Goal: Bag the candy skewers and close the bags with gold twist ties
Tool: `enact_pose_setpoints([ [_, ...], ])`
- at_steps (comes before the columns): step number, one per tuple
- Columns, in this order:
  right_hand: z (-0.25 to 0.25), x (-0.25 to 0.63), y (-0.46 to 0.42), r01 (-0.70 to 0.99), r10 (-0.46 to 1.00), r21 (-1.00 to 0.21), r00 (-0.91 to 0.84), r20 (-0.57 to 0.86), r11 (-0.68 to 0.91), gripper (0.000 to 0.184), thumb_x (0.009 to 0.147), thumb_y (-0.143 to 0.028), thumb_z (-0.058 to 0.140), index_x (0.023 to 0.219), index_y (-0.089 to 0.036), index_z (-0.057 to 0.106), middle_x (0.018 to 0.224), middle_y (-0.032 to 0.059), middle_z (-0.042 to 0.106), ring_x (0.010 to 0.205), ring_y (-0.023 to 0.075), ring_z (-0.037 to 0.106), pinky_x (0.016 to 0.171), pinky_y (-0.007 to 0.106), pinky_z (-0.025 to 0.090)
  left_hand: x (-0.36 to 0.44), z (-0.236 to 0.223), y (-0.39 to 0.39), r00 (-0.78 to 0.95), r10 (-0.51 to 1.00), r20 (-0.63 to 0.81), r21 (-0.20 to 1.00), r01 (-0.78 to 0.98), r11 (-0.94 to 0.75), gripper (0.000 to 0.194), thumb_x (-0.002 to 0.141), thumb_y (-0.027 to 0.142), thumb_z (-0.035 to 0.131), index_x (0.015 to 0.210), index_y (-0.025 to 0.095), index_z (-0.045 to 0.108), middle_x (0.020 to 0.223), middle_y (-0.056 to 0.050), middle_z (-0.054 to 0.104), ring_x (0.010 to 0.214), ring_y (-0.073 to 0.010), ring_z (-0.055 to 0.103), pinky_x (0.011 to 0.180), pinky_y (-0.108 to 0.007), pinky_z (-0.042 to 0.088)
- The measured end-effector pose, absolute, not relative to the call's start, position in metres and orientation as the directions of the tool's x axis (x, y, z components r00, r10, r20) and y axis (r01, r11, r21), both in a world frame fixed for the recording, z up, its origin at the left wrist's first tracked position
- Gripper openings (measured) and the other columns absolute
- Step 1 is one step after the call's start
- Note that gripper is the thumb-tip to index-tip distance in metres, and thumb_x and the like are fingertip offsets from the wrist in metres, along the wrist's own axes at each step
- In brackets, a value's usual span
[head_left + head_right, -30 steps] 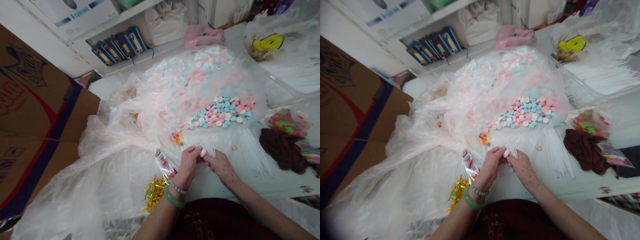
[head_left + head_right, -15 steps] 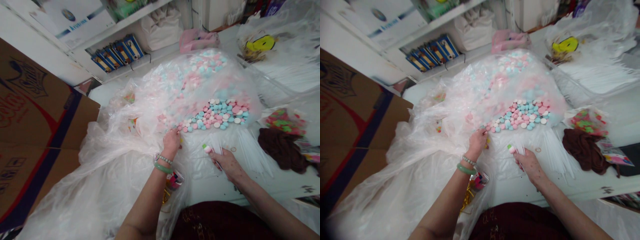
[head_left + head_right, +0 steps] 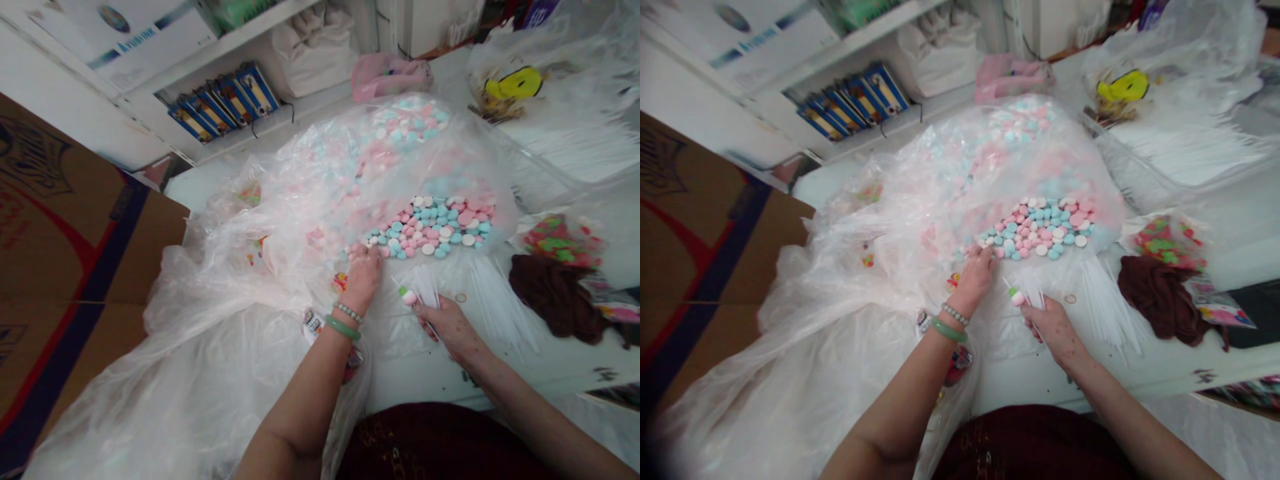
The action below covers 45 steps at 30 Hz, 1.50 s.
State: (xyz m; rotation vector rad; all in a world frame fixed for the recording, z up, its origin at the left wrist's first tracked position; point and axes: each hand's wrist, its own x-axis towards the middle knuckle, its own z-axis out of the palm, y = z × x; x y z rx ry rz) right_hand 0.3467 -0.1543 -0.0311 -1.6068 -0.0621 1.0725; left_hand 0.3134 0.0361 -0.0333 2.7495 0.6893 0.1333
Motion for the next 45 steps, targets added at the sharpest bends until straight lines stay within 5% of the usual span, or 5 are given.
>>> enact_pose_setpoints([
  [8,-0.034,0.348,-0.155,-0.494,0.529,-0.813,0.621,-0.578,-0.308,0.020,0.070,-0.036,0.061,0.070,-0.019,0.051,0.051,-0.0061,0.047,0.039,0.0067,0.036,0.036,0.021,0.026,0.280,-0.041,-0.002,0.941,0.337,-0.015,0.369,0.318,-0.873,0.039,0.091,0.010,0.039,0.127,0.018,0.049,0.103,-0.009,0.060,0.092,-0.0195,0.057,0.079,-0.032,0.047],
  [14,-0.034,0.348,-0.156,-0.557,0.502,-0.797,0.634,-0.589,-0.233,0.020,0.069,-0.036,0.063,0.072,-0.019,0.052,0.050,-0.0068,0.047,0.039,0.0067,0.035,0.036,0.021,0.025,0.262,-0.041,0.000,0.660,0.742,-0.114,0.818,0.486,-0.307,0.009,0.082,0.020,0.052,0.086,0.018,0.059,0.068,0.002,0.054,0.062,-0.0134,0.053,0.060,-0.026,0.045],
  [20,-0.032,0.347,-0.155,-0.564,0.493,-0.790,0.630,-0.600,-0.240,0.022,0.068,-0.037,0.064,0.072,-0.019,0.052,0.050,-0.0067,0.047,0.039,0.0070,0.035,0.036,0.021,0.024,0.257,-0.042,0.006,0.601,0.756,-0.260,0.917,0.399,-0.002,0.018,0.077,0.026,0.058,0.091,0.017,0.063,0.062,0.004,0.053,0.050,-0.0108,0.048,0.049,-0.023,0.039],
  [28,-0.032,0.347,-0.156,-0.539,0.486,-0.801,0.644,-0.591,-0.259,0.023,0.068,-0.037,0.064,0.072,-0.019,0.052,0.051,-0.0062,0.048,0.038,0.0067,0.036,0.036,0.021,0.026,0.285,-0.029,0.033,0.661,0.743,0.105,0.637,0.529,-0.561,0.018,0.084,0.018,0.052,0.095,0.019,0.067,0.098,-0.006,0.065,0.091,-0.0182,0.058,0.084,-0.030,0.044],
  [45,-0.034,0.348,-0.155,-0.549,0.519,-0.799,0.622,-0.586,-0.245,0.020,0.070,-0.036,0.063,0.072,-0.019,0.053,0.052,-0.0067,0.047,0.039,0.0070,0.036,0.037,0.022,0.026,0.288,-0.034,0.044,0.887,0.457,-0.068,0.241,0.459,-0.855,0.035,0.094,0.016,0.039,0.123,0.021,0.058,0.111,-0.013,0.061,0.108,-0.0245,0.055,0.088,-0.034,0.043],
])
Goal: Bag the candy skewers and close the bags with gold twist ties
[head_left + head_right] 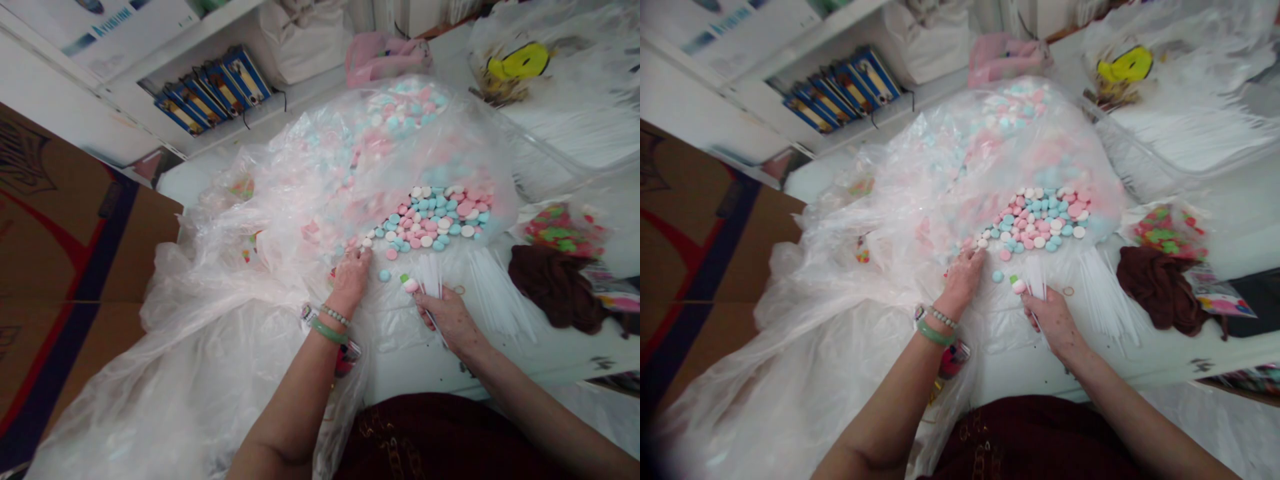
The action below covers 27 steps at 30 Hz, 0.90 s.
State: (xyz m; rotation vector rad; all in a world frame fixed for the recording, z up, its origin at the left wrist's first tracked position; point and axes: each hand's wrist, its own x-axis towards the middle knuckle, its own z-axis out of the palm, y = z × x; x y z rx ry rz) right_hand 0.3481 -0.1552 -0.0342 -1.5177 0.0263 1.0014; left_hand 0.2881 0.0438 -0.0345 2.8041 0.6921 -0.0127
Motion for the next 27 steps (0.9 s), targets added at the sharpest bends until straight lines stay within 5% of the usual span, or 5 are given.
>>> enact_pose_setpoints([
  [4,-0.024,0.348,-0.156,-0.516,0.571,-0.815,0.597,-0.564,-0.265,0.019,0.070,-0.036,0.060,0.070,-0.019,0.052,0.051,-0.0065,0.047,0.039,0.0075,0.037,0.037,0.022,0.027,0.290,-0.028,0.046,0.798,0.603,-0.012,0.545,0.511,-0.665,0.039,0.090,0.015,0.043,0.125,0.022,0.060,0.107,-0.010,0.063,0.093,-0.0210,0.059,0.081,-0.032,0.045],
  [8,-0.015,0.345,-0.155,-0.371,0.626,-0.846,0.570,-0.532,-0.382,0.018,0.073,-0.035,0.056,0.065,-0.021,0.049,0.046,-0.0062,0.046,0.038,0.0098,0.042,0.039,0.023,0.033,0.281,-0.015,0.043,0.673,0.675,-0.303,0.901,0.433,-0.027,0.035,0.083,0.023,0.055,0.116,0.018,0.063,0.068,0.000,0.058,0.059,-0.0130,0.053,0.055,-0.024,0.041],
  [10,-0.013,0.343,-0.154,-0.281,0.652,-0.860,0.564,-0.507,-0.426,0.016,0.075,-0.033,0.054,0.065,-0.021,0.050,0.043,-0.0063,0.045,0.038,0.0102,0.042,0.040,0.023,0.034,0.273,-0.009,0.038,0.693,0.583,-0.425,0.905,0.322,0.278,0.036,0.078,0.028,0.064,0.112,0.015,0.064,0.065,0.002,0.056,0.055,-0.0107,0.052,0.051,-0.022,0.039],
  [13,-0.013,0.338,-0.152,-0.213,0.675,-0.872,0.561,-0.479,-0.441,0.014,0.076,-0.032,0.054,0.068,-0.021,0.053,0.042,-0.0069,0.044,0.039,0.0099,0.041,0.041,0.022,0.032,0.261,-0.005,0.031,0.732,0.475,-0.488,0.831,0.222,0.511,0.039,0.069,0.030,0.076,0.103,0.012,0.066,0.070,0.001,0.057,0.059,-0.0083,0.054,0.052,-0.019,0.040],
  [27,-0.016,0.329,-0.155,-0.185,0.682,-0.866,0.549,-0.483,-0.464,0.015,0.076,-0.036,0.055,0.073,-0.021,0.057,0.048,-0.0071,0.044,0.042,0.0100,0.040,0.042,0.022,0.032,0.246,-0.019,0.022,0.760,0.413,-0.501,0.740,0.129,0.660,0.034,0.075,0.024,0.074,0.105,0.011,0.067,0.074,0.001,0.060,0.057,-0.0042,0.051,0.051,-0.016,0.040],
])
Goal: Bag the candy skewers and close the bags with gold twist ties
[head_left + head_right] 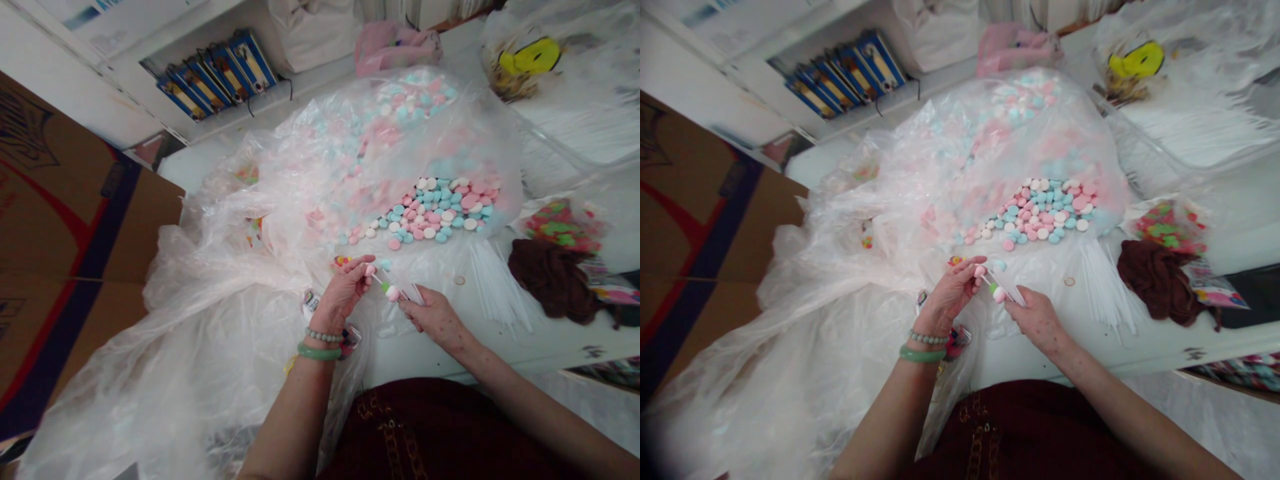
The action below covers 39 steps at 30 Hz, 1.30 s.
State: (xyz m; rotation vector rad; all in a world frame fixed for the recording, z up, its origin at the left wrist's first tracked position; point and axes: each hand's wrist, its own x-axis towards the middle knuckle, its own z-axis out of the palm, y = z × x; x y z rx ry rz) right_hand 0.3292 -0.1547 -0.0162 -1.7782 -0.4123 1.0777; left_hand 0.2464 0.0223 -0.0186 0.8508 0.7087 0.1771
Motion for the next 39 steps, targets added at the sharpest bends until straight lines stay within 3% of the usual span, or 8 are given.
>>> enact_pose_setpoints([
  [11,-0.027,0.329,-0.154,-0.187,0.661,-0.842,0.543,-0.518,-0.506,0.018,0.076,-0.037,0.055,0.068,-0.022,0.051,0.050,-0.0067,0.044,0.042,0.0101,0.040,0.042,0.022,0.032,0.248,-0.017,0.016,0.743,0.429,-0.514,0.755,0.155,0.637,0.036,0.070,0.026,0.077,0.100,0.010,0.069,0.071,0.000,0.059,0.056,-0.0048,0.049,0.052,-0.018,0.036],
  [19,-0.028,0.330,-0.151,0.018,0.667,-0.830,0.606,-0.435,-0.557,0.026,0.078,-0.043,0.051,0.065,-0.021,0.050,0.052,-0.0045,0.045,0.050,0.0120,0.041,0.048,0.024,0.029,0.248,-0.026,0.004,0.749,0.458,-0.479,0.860,0.296,0.416,0.032,0.074,0.029,0.069,0.099,0.010,0.071,0.059,0.002,0.054,0.054,-0.0070,0.044,0.051,-0.021,0.029],
  [22,-0.028,0.325,-0.146,0.044,0.650,-0.832,0.647,-0.398,-0.553,0.029,0.079,-0.046,0.050,0.064,-0.021,0.051,0.054,-0.0031,0.048,0.053,0.0132,0.043,0.051,0.024,0.031,0.252,-0.030,-0.006,0.706,0.520,-0.481,0.861,0.268,0.433,0.032,0.075,0.029,0.066,0.100,0.010,0.069,0.059,0.003,0.053,0.051,-0.0069,0.042,0.050,-0.021,0.029],
  [26,-0.028,0.321,-0.143,-0.001,0.629,-0.840,0.662,-0.407,-0.542,0.026,0.079,-0.044,0.050,0.068,-0.020,0.053,0.055,-0.0029,0.049,0.053,0.0135,0.045,0.051,0.025,0.032,0.255,-0.026,-0.013,0.661,0.580,-0.476,0.849,0.172,0.500,0.034,0.075,0.032,0.066,0.103,0.013,0.067,0.071,0.001,0.058,0.053,-0.0066,0.045,0.051,-0.021,0.034],
  [31,-0.030,0.328,-0.148,-0.106,0.646,-0.851,0.606,-0.465,-0.514,0.027,0.077,-0.046,0.054,0.068,-0.021,0.053,0.050,-0.0060,0.042,0.046,0.0112,0.039,0.047,0.024,0.030,0.251,-0.014,-0.008,0.689,0.552,-0.470,0.845,0.170,0.507,0.036,0.077,0.040,0.063,0.098,0.012,0.068,0.081,-0.004,0.063,0.058,-0.0091,0.050,0.055,-0.023,0.039],
  [36,-0.031,0.325,-0.149,-0.110,0.644,-0.844,0.596,-0.479,-0.525,0.027,0.076,-0.046,0.053,0.067,-0.021,0.051,0.050,-0.0056,0.044,0.046,0.0111,0.039,0.047,0.024,0.031,0.251,-0.020,-0.014,0.627,0.658,-0.416,0.909,0.281,0.307,0.027,0.081,0.035,0.057,0.089,0.013,0.069,0.064,-0.001,0.058,0.050,-0.0093,0.045,0.048,-0.022,0.034],
  [39,-0.031,0.323,-0.146,-0.063,0.638,-0.848,0.630,-0.443,-0.526,0.029,0.077,-0.048,0.051,0.067,-0.021,0.052,0.052,-0.0040,0.047,0.048,0.0123,0.042,0.048,0.024,0.031,0.252,-0.027,-0.024,0.589,0.743,-0.318,0.928,0.355,0.116,0.023,0.084,0.030,0.051,0.090,0.016,0.069,0.068,-0.001,0.061,0.057,-0.0126,0.051,0.055,-0.024,0.040],
])
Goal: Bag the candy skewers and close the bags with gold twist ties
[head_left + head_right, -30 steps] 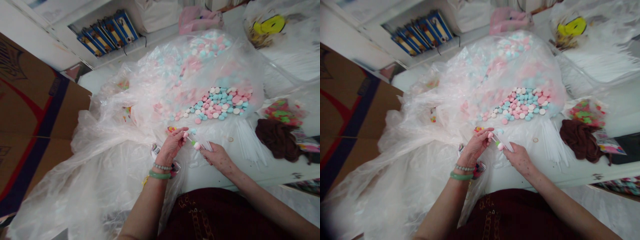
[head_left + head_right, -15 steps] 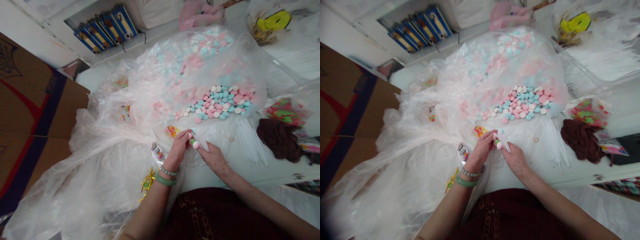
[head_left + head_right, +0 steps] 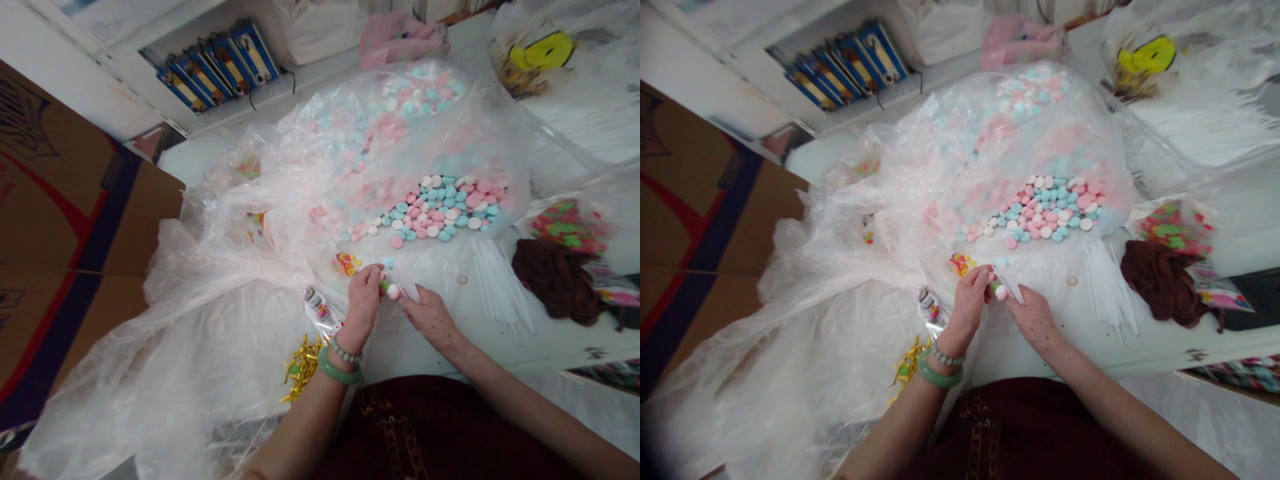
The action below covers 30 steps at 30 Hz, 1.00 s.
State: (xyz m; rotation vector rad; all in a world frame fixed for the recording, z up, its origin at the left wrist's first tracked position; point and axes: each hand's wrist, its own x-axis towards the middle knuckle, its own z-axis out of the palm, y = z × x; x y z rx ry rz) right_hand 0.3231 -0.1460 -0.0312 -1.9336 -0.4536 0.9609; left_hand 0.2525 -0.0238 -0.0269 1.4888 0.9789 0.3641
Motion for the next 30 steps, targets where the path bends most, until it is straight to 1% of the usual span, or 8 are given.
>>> enact_pose_setpoints([
  [4,-0.033,0.322,-0.139,-0.006,0.640,-0.858,0.664,-0.388,-0.514,0.025,0.076,-0.044,0.051,0.068,-0.020,0.056,0.055,-0.0020,0.052,0.053,0.0139,0.046,0.052,0.025,0.034,0.253,-0.028,-0.033,0.584,0.791,-0.182,0.895,0.432,-0.113,0.023,0.088,0.026,0.046,0.091,0.019,0.068,0.088,-0.004,0.068,0.081,-0.0165,0.059,0.075,-0.028,0.044],
  [10,-0.034,0.322,-0.125,-0.034,0.654,-0.892,0.667,-0.357,-0.452,0.020,0.072,-0.037,0.052,0.072,-0.019,0.061,0.059,-0.0011,0.056,0.057,0.0146,0.050,0.055,0.026,0.037,0.255,-0.024,-0.039,0.658,0.731,-0.178,0.846,0.482,-0.228,0.028,0.090,0.024,0.042,0.069,0.018,0.060,0.064,0.001,0.054,0.060,-0.0127,0.047,0.060,-0.025,0.039],
  [13,-0.030,0.330,-0.130,-0.214,0.631,-0.861,0.603,-0.488,-0.462,0.019,0.070,-0.039,0.056,0.066,-0.020,0.055,0.049,-0.0046,0.048,0.043,0.0114,0.042,0.043,0.024,0.031,0.251,-0.019,-0.037,0.697,0.668,-0.260,0.878,0.458,-0.137,0.032,0.094,0.034,0.041,0.100,0.018,0.068,0.072,-0.001,0.062,0.055,-0.0117,0.050,0.056,-0.025,0.041],
  [16,-0.029,0.340,-0.142,-0.339,0.571,-0.839,0.618,-0.540,-0.426,0.022,0.068,-0.039,0.060,0.067,-0.020,0.051,0.047,-0.0062,0.047,0.037,0.0088,0.037,0.038,0.023,0.027,0.240,-0.017,-0.025,0.627,0.730,-0.271,0.855,0.506,-0.118,0.045,0.093,0.040,0.046,0.132,0.022,0.056,0.081,-0.002,0.069,0.052,-0.0119,0.053,0.056,-0.026,0.045],
  [19,-0.031,0.345,-0.151,-0.389,0.520,-0.836,0.656,-0.547,-0.388,0.025,0.068,-0.040,0.063,0.068,-0.019,0.050,0.049,-0.0064,0.048,0.037,0.0073,0.037,0.036,0.021,0.025,0.228,-0.021,-0.004,0.534,0.841,-0.092,0.742,0.600,-0.300,0.030,0.088,0.029,0.053,0.113,0.021,0.068,0.093,-0.005,0.070,0.077,-0.0174,0.062,0.075,-0.029,0.048],
  [21,-0.033,0.344,-0.153,-0.407,0.523,-0.831,0.647,-0.555,-0.378,0.024,0.069,-0.039,0.064,0.069,-0.019,0.050,0.050,-0.0066,0.048,0.037,0.0070,0.038,0.036,0.021,0.024,0.222,-0.025,0.008,0.565,0.825,-0.031,0.639,0.646,-0.418,0.020,0.084,0.023,0.056,0.097,0.019,0.071,0.097,-0.008,0.069,0.088,-0.0206,0.062,0.083,-0.032,0.046],
  [25,-0.032,0.341,-0.152,-0.409,0.539,-0.829,0.630,-0.559,-0.381,0.022,0.070,-0.036,0.063,0.071,-0.019,0.050,0.052,-0.0066,0.048,0.038,0.0071,0.039,0.035,0.021,0.025,0.219,-0.024,0.012,0.647,0.762,-0.022,0.513,0.662,-0.547,0.018,0.085,0.021,0.054,0.096,0.020,0.069,0.099,-0.009,0.065,0.089,-0.0219,0.061,0.080,-0.031,0.044],
  [30,-0.031,0.342,-0.152,-0.407,0.520,-0.824,0.641,-0.565,-0.393,0.020,0.069,-0.035,0.062,0.070,-0.019,0.050,0.049,-0.0067,0.048,0.037,0.0071,0.038,0.035,0.021,0.026,0.220,-0.024,0.001,0.657,0.747,-0.103,0.417,0.710,-0.568,0.020,0.086,0.018,0.050,0.095,0.023,0.067,0.093,-0.007,0.065,0.086,-0.0224,0.060,0.076,-0.031,0.041],
])
